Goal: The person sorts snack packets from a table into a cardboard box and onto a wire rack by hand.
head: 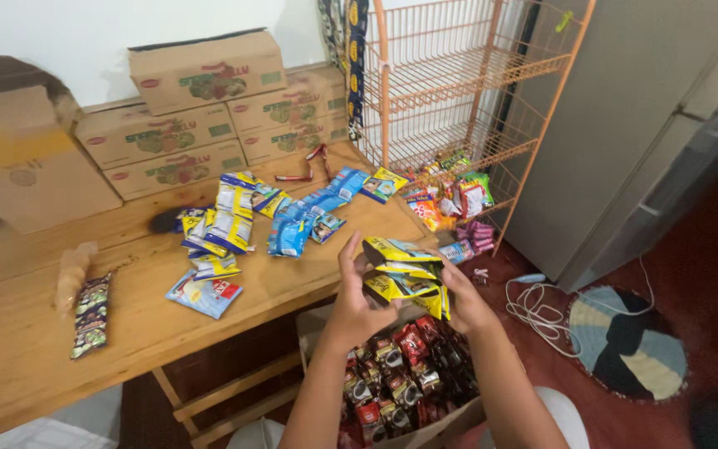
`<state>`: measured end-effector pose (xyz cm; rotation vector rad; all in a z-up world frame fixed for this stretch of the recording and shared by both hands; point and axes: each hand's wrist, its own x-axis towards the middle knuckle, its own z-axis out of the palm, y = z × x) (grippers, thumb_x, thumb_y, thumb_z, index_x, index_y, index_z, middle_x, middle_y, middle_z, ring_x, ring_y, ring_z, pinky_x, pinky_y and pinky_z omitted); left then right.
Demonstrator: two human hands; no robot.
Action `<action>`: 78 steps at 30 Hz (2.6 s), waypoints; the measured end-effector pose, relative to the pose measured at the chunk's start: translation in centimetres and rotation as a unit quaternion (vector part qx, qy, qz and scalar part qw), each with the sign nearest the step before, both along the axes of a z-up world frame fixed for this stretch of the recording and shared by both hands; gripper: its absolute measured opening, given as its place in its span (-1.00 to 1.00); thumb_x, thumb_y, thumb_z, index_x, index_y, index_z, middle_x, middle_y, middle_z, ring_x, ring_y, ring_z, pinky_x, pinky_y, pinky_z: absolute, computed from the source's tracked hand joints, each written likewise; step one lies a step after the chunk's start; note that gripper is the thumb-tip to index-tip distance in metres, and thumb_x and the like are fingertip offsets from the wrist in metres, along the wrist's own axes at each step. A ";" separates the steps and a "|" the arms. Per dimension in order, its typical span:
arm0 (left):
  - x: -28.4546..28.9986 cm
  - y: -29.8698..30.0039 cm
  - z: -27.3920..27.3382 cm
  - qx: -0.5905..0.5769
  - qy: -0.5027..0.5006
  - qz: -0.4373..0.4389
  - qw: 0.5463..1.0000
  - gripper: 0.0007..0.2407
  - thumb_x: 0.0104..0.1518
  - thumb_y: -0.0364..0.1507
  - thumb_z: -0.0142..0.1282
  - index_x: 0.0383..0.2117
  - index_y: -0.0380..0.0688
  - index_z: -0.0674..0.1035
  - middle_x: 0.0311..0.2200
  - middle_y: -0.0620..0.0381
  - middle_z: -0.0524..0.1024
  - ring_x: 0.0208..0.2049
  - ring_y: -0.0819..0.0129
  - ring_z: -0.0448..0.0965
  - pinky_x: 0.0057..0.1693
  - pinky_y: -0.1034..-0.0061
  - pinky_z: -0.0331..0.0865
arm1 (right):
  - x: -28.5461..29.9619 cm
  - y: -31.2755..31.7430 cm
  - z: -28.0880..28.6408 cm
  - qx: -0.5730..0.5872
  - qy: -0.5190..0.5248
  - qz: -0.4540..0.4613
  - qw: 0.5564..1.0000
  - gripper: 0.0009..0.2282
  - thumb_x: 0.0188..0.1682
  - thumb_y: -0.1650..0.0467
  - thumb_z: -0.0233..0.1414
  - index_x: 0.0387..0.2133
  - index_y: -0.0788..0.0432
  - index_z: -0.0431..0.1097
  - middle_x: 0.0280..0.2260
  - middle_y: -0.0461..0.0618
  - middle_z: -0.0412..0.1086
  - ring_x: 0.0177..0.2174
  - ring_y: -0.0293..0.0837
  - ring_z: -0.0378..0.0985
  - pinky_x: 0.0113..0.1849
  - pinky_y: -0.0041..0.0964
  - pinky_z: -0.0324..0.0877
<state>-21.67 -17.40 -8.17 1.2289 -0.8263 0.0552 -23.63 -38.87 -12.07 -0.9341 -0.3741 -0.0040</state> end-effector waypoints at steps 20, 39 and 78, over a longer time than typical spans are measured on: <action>-5.2 -4.8 -20.8 0.066 0.244 -0.073 0.965 -0.08 0.04 -0.31 0.33 0.39 -0.08 -0.21 0.31 0.08 0.12 0.29 0.31 0.24 0.30 0.35 0.28 | -1.4 0.5 -13.8 0.219 0.269 -0.099 0.933 -0.39 0.00 -0.03 -0.15 -0.02 0.26 0.39 -0.11 0.22 0.51 -0.12 0.15 0.58 -0.02 0.07 0.45; -1.2 -1.3 -18.4 -0.179 0.535 -0.133 0.815 -0.61 0.20 -0.40 -0.12 0.19 -0.17 0.35 0.12 -0.12 0.50 0.15 -0.02 0.50 0.05 -0.01 0.53 | -2.2 -4.3 -18.9 0.061 0.407 -0.133 0.902 -0.37 0.00 -0.03 -0.27 0.15 0.14 0.29 0.00 0.08 0.49 0.02 0.06 0.48 0.06 0.12 0.29; -1.1 0.7 -26.0 0.031 0.412 0.048 0.910 -0.60 0.16 -0.10 0.18 -0.12 -0.22 0.62 -0.15 0.06 0.62 -0.08 0.33 0.54 0.07 0.43 0.37 | -2.0 -0.3 -16.1 0.167 0.217 0.117 0.955 -0.45 -0.24 0.49 -0.04 0.13 0.39 0.27 0.07 0.27 0.41 0.07 0.18 0.45 0.12 0.16 0.30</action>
